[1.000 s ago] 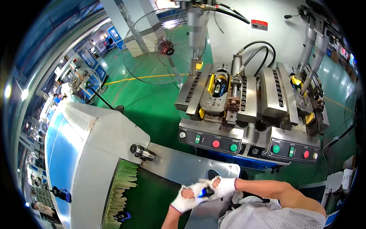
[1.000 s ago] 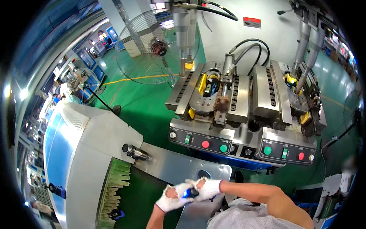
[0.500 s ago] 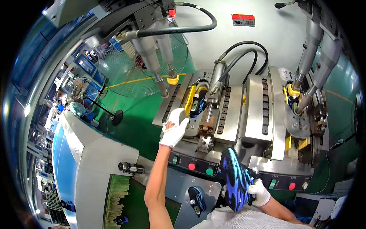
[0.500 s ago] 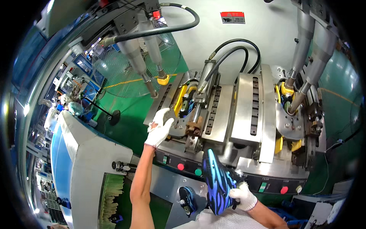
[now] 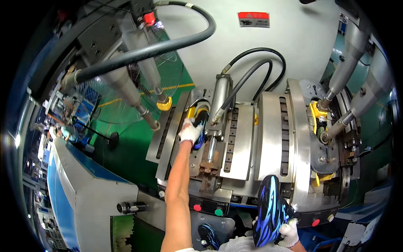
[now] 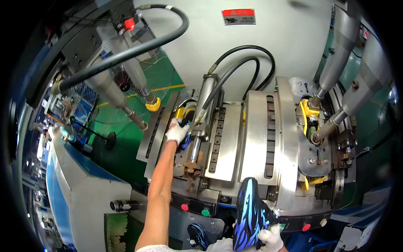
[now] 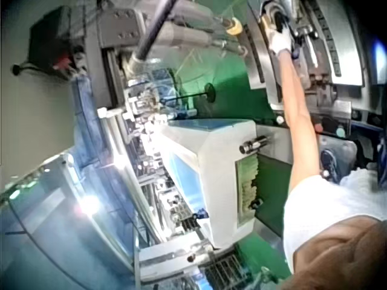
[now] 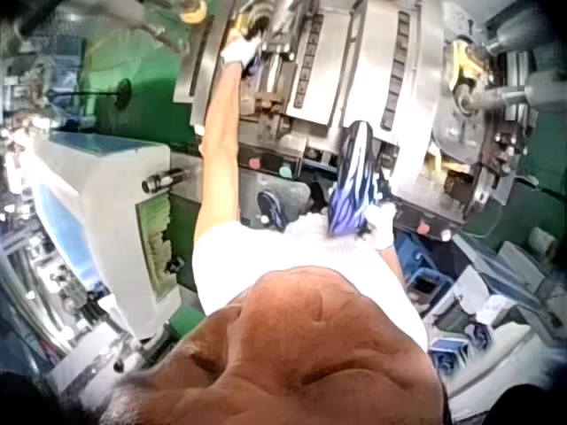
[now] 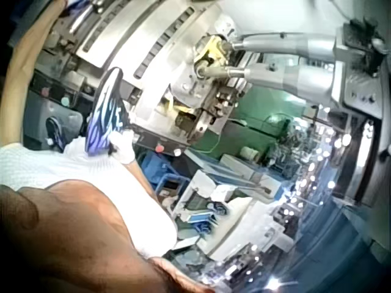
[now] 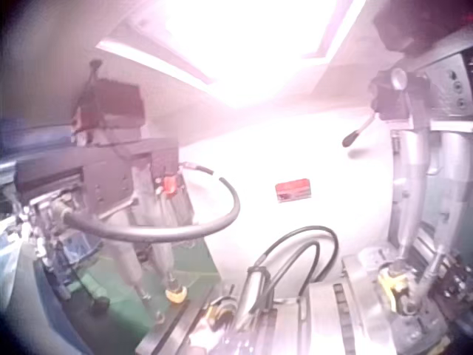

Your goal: The person picks up shoes from a table and places them onto a conveyor belt that carries them through a machine, then removes shoes from the machine and organizes them on a different surface.

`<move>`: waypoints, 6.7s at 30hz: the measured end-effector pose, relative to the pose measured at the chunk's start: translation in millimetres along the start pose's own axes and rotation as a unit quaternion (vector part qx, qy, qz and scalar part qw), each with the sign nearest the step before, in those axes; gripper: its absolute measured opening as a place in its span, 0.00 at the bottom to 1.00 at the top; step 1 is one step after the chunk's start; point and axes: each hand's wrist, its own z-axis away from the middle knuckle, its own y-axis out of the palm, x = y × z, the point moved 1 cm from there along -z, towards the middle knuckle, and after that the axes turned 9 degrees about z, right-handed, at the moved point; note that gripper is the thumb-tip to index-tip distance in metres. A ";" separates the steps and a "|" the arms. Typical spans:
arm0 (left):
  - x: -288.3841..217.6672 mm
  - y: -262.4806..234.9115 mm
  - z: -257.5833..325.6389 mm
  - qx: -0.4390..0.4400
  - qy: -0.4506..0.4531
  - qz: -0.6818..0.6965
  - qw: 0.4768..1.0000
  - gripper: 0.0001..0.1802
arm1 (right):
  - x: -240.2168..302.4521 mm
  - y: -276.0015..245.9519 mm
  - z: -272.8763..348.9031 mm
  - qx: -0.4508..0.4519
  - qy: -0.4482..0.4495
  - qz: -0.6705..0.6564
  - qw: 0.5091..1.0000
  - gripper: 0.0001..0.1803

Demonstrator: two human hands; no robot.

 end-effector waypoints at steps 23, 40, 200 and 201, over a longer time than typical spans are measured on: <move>212.2 -175.1 553.2 -0.082 -0.389 0.040 0.917 0.31 | -78.1 147.0 -555.1 -0.244 -0.164 0.631 0.718 0.14; 257.3 -19.6 668.3 -0.281 -0.480 0.210 0.804 0.44 | -108.0 166.4 -557.8 -0.457 -0.209 0.787 0.359 0.18; -324.5 298.5 260.3 0.158 0.149 0.134 0.967 0.36 | -22.8 -162.3 201.9 -0.326 -0.208 -0.010 0.922 0.34; -314.0 306.8 240.3 0.118 0.122 0.091 0.981 0.39 | -17.3 -153.1 199.1 -0.339 -0.221 -0.011 0.914 0.34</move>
